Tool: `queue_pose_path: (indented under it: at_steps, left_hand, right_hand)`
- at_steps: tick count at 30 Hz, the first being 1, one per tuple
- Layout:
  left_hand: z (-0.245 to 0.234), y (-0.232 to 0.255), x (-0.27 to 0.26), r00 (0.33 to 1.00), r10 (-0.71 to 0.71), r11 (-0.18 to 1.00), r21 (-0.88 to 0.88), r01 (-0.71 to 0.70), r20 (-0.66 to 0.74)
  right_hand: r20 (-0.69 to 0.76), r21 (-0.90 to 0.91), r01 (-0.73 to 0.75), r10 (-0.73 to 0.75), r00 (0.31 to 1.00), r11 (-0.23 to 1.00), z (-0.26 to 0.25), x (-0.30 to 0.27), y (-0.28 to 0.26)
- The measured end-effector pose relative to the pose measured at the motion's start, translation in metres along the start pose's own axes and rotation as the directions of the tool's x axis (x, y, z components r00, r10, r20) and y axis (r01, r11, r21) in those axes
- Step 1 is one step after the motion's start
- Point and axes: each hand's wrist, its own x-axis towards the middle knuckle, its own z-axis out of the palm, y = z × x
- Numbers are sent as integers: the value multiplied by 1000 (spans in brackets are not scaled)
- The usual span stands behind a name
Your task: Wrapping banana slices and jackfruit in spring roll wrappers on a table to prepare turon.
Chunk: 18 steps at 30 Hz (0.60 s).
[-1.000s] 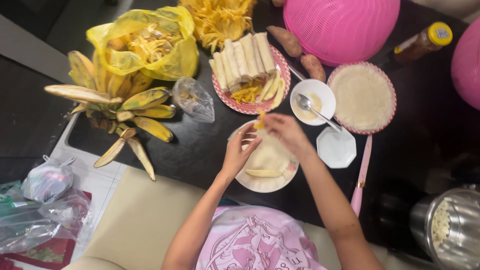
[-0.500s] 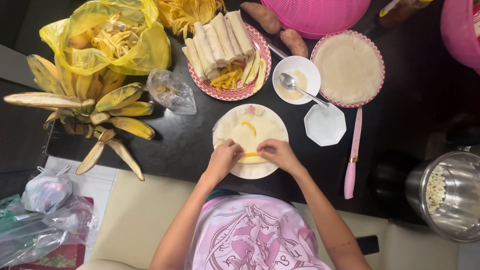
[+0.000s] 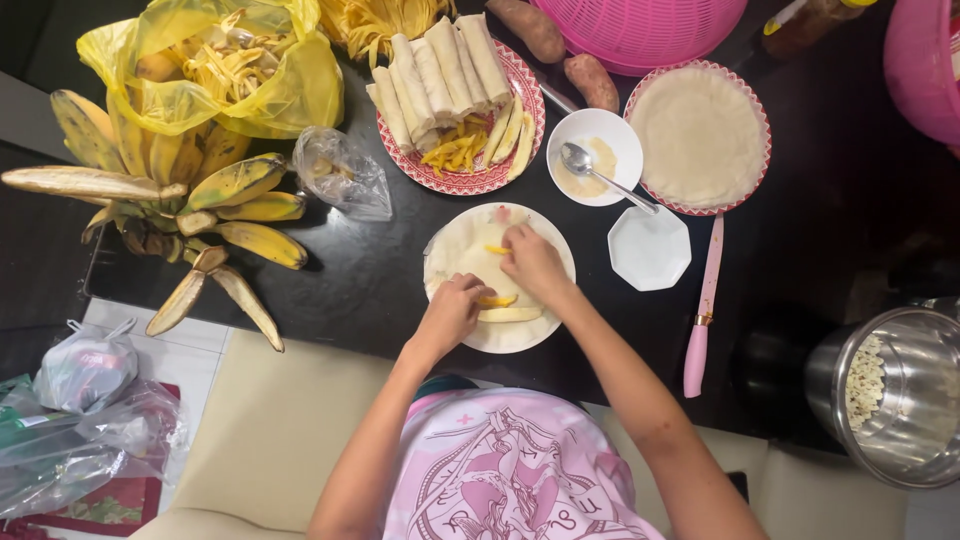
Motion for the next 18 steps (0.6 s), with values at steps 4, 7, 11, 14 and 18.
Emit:
queue_pose_path:
  at_steps: [4,7,11,14,18]
  left_hand:
    - [-8,11,-8,998,-58,995,87,55,37]
    - [-7,12,-14,999,-50,993,102,52,-15]
    - [-8,9,-26,886,-264,963,-51,265,-382]
    - [-19,18,-37,775,-468,883,-201,424,-425]
    - [-14,7,-37,793,-550,819,-356,451,-262]
  right_hand:
    - [-8,256,62,-62,998,965,-25,-38,5]
    - [134,242,98,-133,982,965,-44,-72,-12]
    - [93,203,194,-216,972,960,-63,-91,-22]
    - [43,77,202,-205,978,976,-57,-96,-10]
    - [-212,153,178,-144,967,972,-62,-88,4]
